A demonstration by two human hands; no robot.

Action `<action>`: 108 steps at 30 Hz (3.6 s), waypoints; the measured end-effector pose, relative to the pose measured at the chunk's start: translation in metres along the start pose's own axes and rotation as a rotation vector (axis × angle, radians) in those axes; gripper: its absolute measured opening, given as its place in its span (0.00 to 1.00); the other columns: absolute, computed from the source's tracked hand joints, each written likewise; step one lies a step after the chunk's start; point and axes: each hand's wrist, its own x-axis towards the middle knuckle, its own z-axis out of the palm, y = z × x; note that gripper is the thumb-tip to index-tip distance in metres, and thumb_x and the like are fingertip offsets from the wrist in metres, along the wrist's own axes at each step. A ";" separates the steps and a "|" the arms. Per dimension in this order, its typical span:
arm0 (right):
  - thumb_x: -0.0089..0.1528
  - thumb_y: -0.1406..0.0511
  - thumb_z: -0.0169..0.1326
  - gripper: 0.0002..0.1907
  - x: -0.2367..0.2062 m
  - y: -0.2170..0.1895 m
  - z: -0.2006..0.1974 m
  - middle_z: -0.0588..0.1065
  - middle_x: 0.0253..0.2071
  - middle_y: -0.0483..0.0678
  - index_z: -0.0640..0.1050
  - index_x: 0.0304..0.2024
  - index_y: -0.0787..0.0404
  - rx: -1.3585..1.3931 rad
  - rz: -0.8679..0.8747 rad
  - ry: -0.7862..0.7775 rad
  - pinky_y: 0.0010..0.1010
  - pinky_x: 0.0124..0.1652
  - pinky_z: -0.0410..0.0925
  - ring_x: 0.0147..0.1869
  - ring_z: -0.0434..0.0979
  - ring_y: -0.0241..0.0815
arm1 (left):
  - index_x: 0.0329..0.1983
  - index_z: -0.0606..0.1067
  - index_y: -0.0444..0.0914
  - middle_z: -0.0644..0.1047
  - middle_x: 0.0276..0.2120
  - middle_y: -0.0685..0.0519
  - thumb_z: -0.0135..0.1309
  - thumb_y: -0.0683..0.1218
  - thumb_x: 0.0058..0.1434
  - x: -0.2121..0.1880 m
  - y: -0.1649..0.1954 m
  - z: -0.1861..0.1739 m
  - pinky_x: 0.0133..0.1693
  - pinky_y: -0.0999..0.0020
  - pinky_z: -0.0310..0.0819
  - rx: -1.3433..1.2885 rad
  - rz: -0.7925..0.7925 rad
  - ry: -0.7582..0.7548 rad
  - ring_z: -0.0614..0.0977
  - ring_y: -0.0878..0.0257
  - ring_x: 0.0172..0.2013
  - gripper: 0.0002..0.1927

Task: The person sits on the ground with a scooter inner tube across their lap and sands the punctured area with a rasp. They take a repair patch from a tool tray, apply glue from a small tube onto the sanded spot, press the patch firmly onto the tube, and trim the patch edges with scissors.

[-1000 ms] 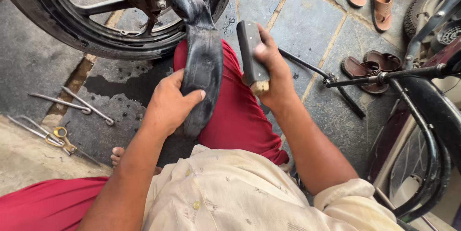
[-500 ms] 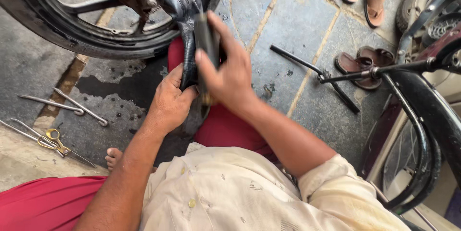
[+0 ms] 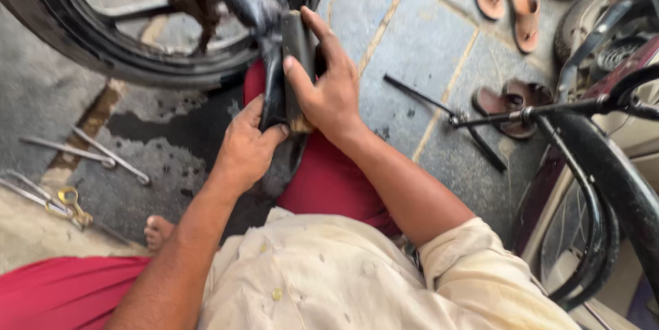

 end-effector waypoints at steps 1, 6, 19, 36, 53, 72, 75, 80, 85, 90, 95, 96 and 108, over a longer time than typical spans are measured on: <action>0.63 0.62 0.58 0.35 0.018 0.003 0.003 0.77 0.52 0.65 0.66 0.72 0.56 0.010 0.129 0.024 0.37 0.56 0.73 0.53 0.79 0.48 | 0.52 0.76 0.36 0.82 0.40 0.55 0.56 0.37 0.58 0.001 0.001 0.000 0.47 0.69 0.75 0.042 -0.008 0.007 0.80 0.68 0.41 0.17; 0.66 0.64 0.55 0.32 0.001 -0.021 -0.022 0.76 0.59 0.63 0.64 0.72 0.61 0.104 0.072 0.197 0.37 0.58 0.72 0.56 0.79 0.47 | 0.52 0.77 0.36 0.82 0.40 0.55 0.54 0.36 0.58 0.004 -0.007 -0.006 0.47 0.70 0.76 -0.184 -0.058 -0.030 0.81 0.69 0.40 0.17; 0.61 0.64 0.57 0.36 0.035 -0.008 -0.008 0.77 0.42 0.64 0.65 0.72 0.60 0.154 0.262 0.279 0.42 0.42 0.74 0.39 0.77 0.48 | 0.51 0.78 0.36 0.82 0.39 0.55 0.54 0.36 0.57 0.004 -0.007 -0.005 0.47 0.72 0.76 -0.155 -0.106 -0.033 0.81 0.69 0.39 0.17; 0.69 0.66 0.54 0.31 -0.027 -0.014 -0.021 0.74 0.64 0.58 0.62 0.73 0.63 -0.041 -0.218 0.053 0.40 0.65 0.70 0.65 0.77 0.49 | 0.49 0.77 0.36 0.83 0.40 0.54 0.57 0.37 0.55 0.001 -0.006 -0.005 0.48 0.71 0.75 -0.061 -0.031 0.065 0.81 0.68 0.41 0.17; 0.68 0.65 0.56 0.31 -0.056 -0.017 -0.020 0.71 0.68 0.58 0.63 0.72 0.59 -0.127 -0.277 -0.125 0.41 0.69 0.66 0.72 0.74 0.53 | 0.54 0.74 0.37 0.80 0.44 0.56 0.57 0.35 0.56 0.002 -0.021 -0.007 0.51 0.72 0.76 -0.180 0.036 0.033 0.80 0.70 0.45 0.20; 0.60 0.65 0.60 0.37 -0.007 0.023 -0.059 0.73 0.46 0.54 0.63 0.71 0.60 0.741 0.526 -0.207 0.40 0.42 0.76 0.42 0.78 0.47 | 0.58 0.75 0.30 0.79 0.45 0.56 0.58 0.40 0.68 -0.036 -0.020 -0.021 0.50 0.74 0.75 -0.343 0.008 0.097 0.79 0.70 0.45 0.16; 0.64 0.67 0.64 0.41 0.004 0.005 -0.033 0.71 0.61 0.59 0.57 0.74 0.53 -0.234 -0.490 -0.123 0.40 0.57 0.72 0.61 0.76 0.55 | 0.55 0.75 0.31 0.81 0.41 0.55 0.59 0.37 0.60 -0.034 -0.024 -0.013 0.46 0.73 0.78 -0.470 -0.133 0.072 0.81 0.69 0.40 0.18; 0.66 0.63 0.65 0.45 0.028 -0.001 0.018 0.68 0.48 0.52 0.51 0.75 0.52 -0.483 -0.495 -0.039 0.43 0.49 0.70 0.50 0.73 0.53 | 0.51 0.76 0.33 0.82 0.42 0.52 0.57 0.33 0.62 -0.036 -0.036 -0.004 0.46 0.66 0.81 -0.850 -0.176 0.038 0.83 0.64 0.41 0.14; 0.64 0.62 0.65 0.46 0.036 0.014 0.037 0.68 0.47 0.50 0.52 0.77 0.50 -0.514 -0.520 -0.077 0.42 0.46 0.70 0.49 0.74 0.51 | 0.52 0.77 0.35 0.82 0.44 0.52 0.56 0.33 0.62 -0.038 -0.044 -0.011 0.49 0.66 0.80 -0.997 -0.235 -0.002 0.84 0.64 0.44 0.15; 0.67 0.61 0.64 0.44 0.037 0.017 0.040 0.68 0.47 0.49 0.53 0.77 0.49 -0.596 -0.541 -0.081 0.41 0.45 0.70 0.47 0.74 0.48 | 0.52 0.77 0.35 0.82 0.44 0.52 0.55 0.34 0.64 -0.038 -0.045 -0.014 0.49 0.66 0.79 -0.957 -0.285 -0.020 0.83 0.64 0.44 0.13; 0.66 0.61 0.64 0.44 0.032 0.022 0.045 0.68 0.46 0.49 0.53 0.77 0.51 -0.570 -0.555 -0.079 0.41 0.46 0.70 0.47 0.74 0.48 | 0.52 0.77 0.35 0.82 0.44 0.52 0.56 0.35 0.64 -0.037 -0.045 -0.015 0.49 0.67 0.80 -0.947 -0.282 -0.041 0.83 0.64 0.44 0.14; 0.66 0.61 0.64 0.43 0.032 0.025 0.046 0.69 0.46 0.49 0.54 0.77 0.51 -0.570 -0.547 -0.081 0.41 0.46 0.70 0.47 0.74 0.49 | 0.52 0.77 0.35 0.82 0.44 0.52 0.56 0.35 0.64 -0.036 -0.045 -0.016 0.50 0.67 0.79 -0.948 -0.278 -0.049 0.83 0.65 0.44 0.14; 0.61 0.58 0.58 0.45 0.010 0.022 -0.041 0.76 0.51 0.55 0.55 0.77 0.56 0.658 0.410 -0.303 0.29 0.49 0.71 0.53 0.77 0.41 | 0.51 0.77 0.32 0.82 0.40 0.53 0.58 0.33 0.58 -0.052 -0.023 -0.006 0.44 0.73 0.80 -0.487 -0.182 0.157 0.82 0.70 0.38 0.16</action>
